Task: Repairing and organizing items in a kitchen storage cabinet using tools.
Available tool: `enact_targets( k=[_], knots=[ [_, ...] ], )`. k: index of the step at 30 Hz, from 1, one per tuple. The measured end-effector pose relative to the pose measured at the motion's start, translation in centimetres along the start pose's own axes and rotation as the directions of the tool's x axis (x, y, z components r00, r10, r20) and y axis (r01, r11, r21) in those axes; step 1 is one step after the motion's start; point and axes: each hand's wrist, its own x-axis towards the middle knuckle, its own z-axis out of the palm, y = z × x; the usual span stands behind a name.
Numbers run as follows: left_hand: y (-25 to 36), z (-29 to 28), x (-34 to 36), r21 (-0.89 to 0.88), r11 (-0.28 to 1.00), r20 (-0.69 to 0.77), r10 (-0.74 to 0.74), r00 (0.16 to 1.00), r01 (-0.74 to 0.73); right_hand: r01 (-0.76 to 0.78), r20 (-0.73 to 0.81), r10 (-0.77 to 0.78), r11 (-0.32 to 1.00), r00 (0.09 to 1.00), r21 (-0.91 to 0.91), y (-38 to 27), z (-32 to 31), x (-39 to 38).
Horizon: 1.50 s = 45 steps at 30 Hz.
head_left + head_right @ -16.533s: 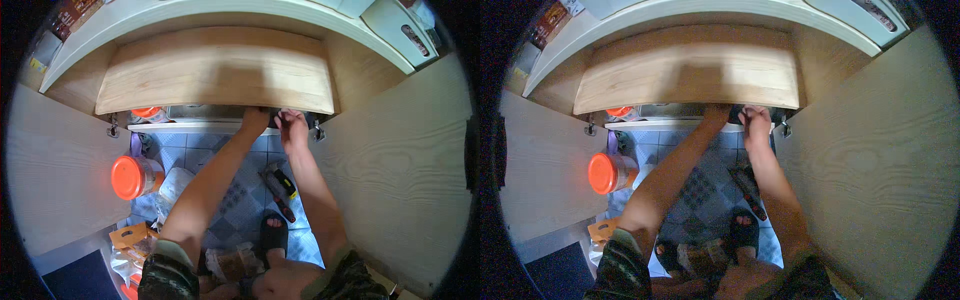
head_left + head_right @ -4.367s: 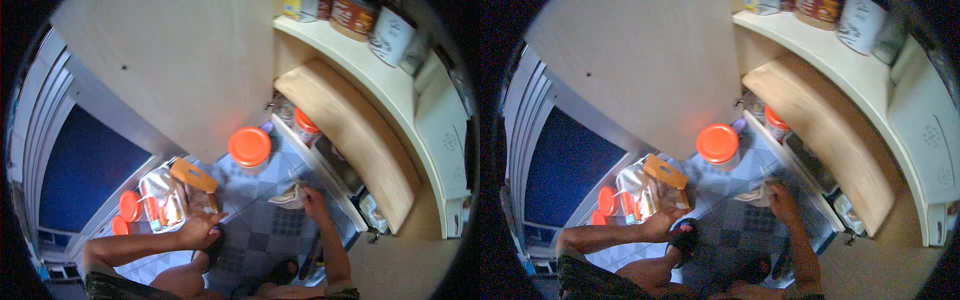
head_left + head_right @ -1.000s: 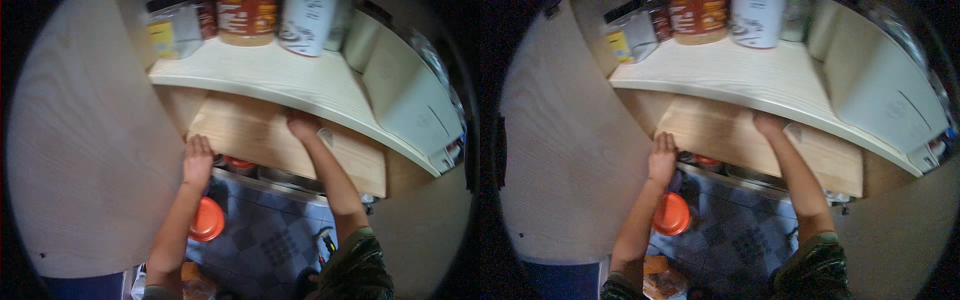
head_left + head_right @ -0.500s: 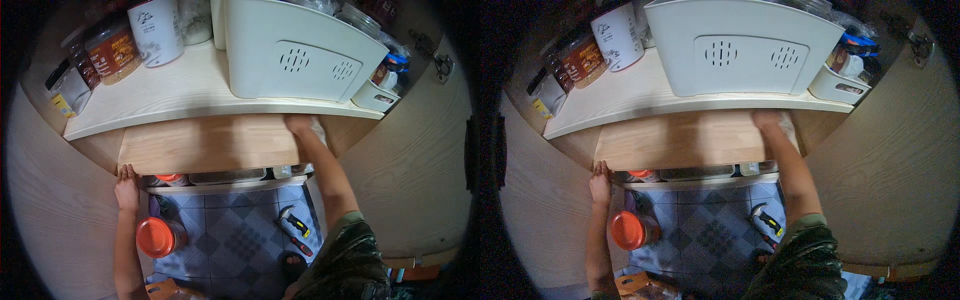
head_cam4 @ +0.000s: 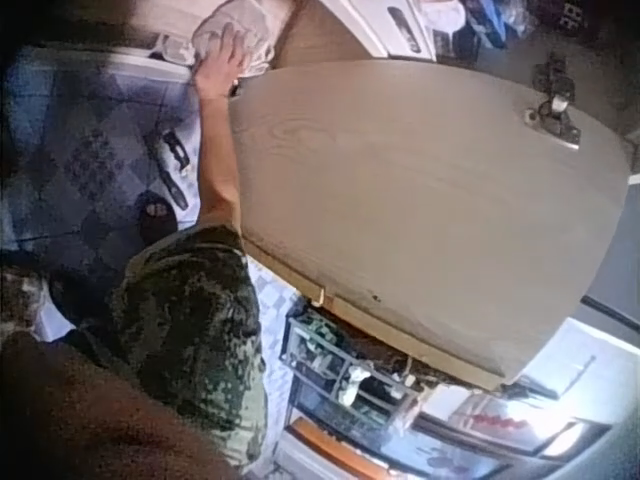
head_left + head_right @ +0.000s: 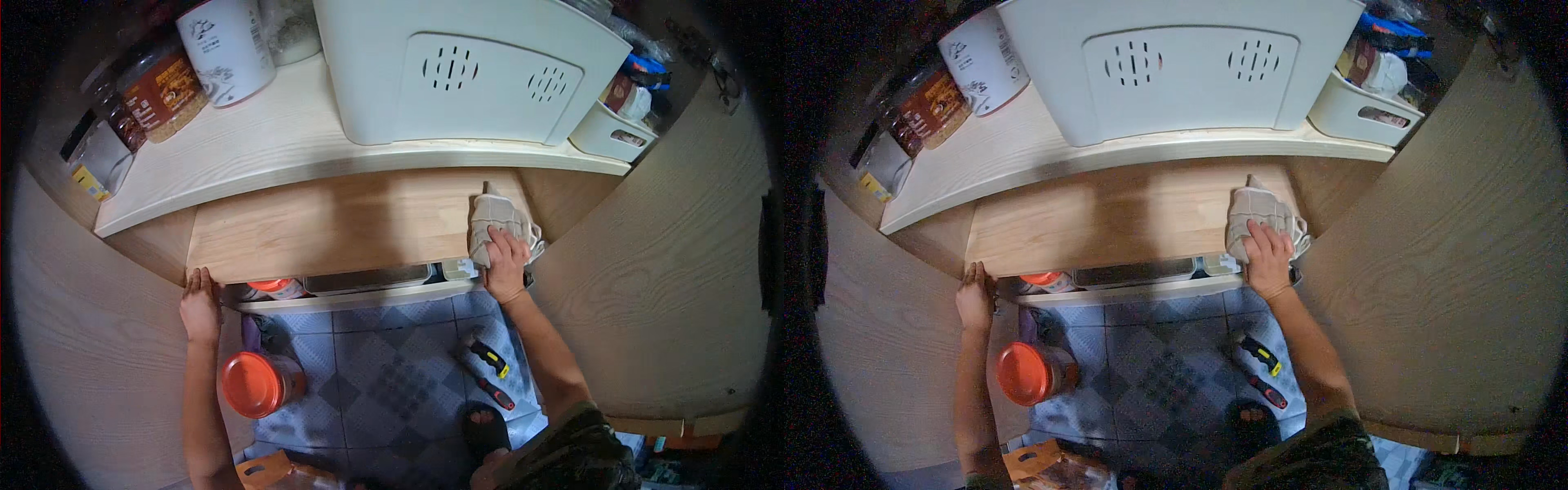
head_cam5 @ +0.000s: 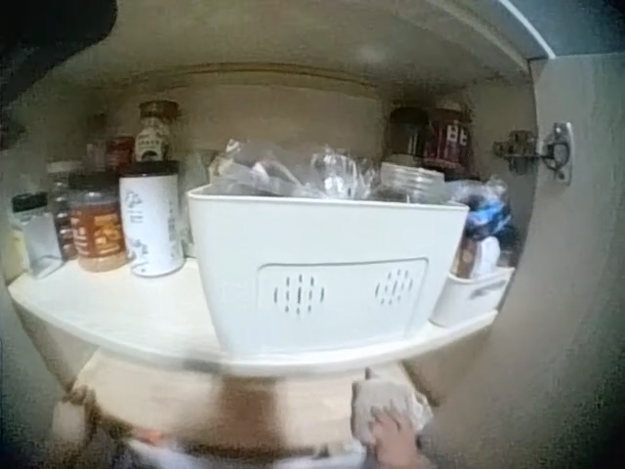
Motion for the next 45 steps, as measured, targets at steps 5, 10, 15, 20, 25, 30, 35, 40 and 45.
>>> enact_targets(
  k=[5,10,15,20,25,30,35,40,45],
  knots=[
    [0.3,-1.2,0.2,0.052,0.998,0.016,0.027,1.0,-0.028,0.064,-0.082,-0.066,0.998,0.994,-0.019,0.7,0.4,-0.2],
    [0.3,-1.7,0.9,0.062,0.997,0.093,0.046,0.995,-0.052,0.003,-0.014,-0.002,0.994,1.0,0.109,0.5,-1.2,0.9],
    [0.1,-1.4,-0.4,0.037,0.999,0.085,-0.011,0.996,0.008,-0.162,0.215,0.117,0.965,0.97,0.206,-5.9,-5.7,0.6],
    [4.3,-2.5,-2.8,-0.011,0.996,-0.134,0.09,0.987,-0.092,0.181,0.321,-0.422,0.799,0.848,0.573,-14.0,-6.0,-8.9],
    [7.7,-4.3,-7.3,-0.225,0.955,-0.171,0.157,0.973,-0.194,-0.363,0.884,0.009,0.914,0.468,0.183,-11.3,-7.7,-14.3],
    [10.2,-3.8,-10.4,-0.356,0.914,-0.13,0.157,0.979,-0.194,-0.373,0.931,0.243,0.918,0.274,-0.13,-6.7,-8.5,-19.8],
    [10.2,-2.8,-12.5,-0.406,0.865,0.014,0.329,0.944,-0.296,-0.319,0.925,0.174,0.946,0.338,-0.061,-8.6,-8.8,-19.0],
    [10.1,-2.9,-13.9,-0.458,0.831,0.094,0.4,0.912,-0.317,-0.35,0.659,0.317,0.933,0.682,-0.087,-8.7,-4.4,-19.4],
    [10.0,-3.1,-14.9,-0.442,0.835,0.15,0.429,0.891,-0.328,-0.404,0.844,0.21,0.915,0.494,0.009,-4.5,-1.0,-19.1]
  ],
)
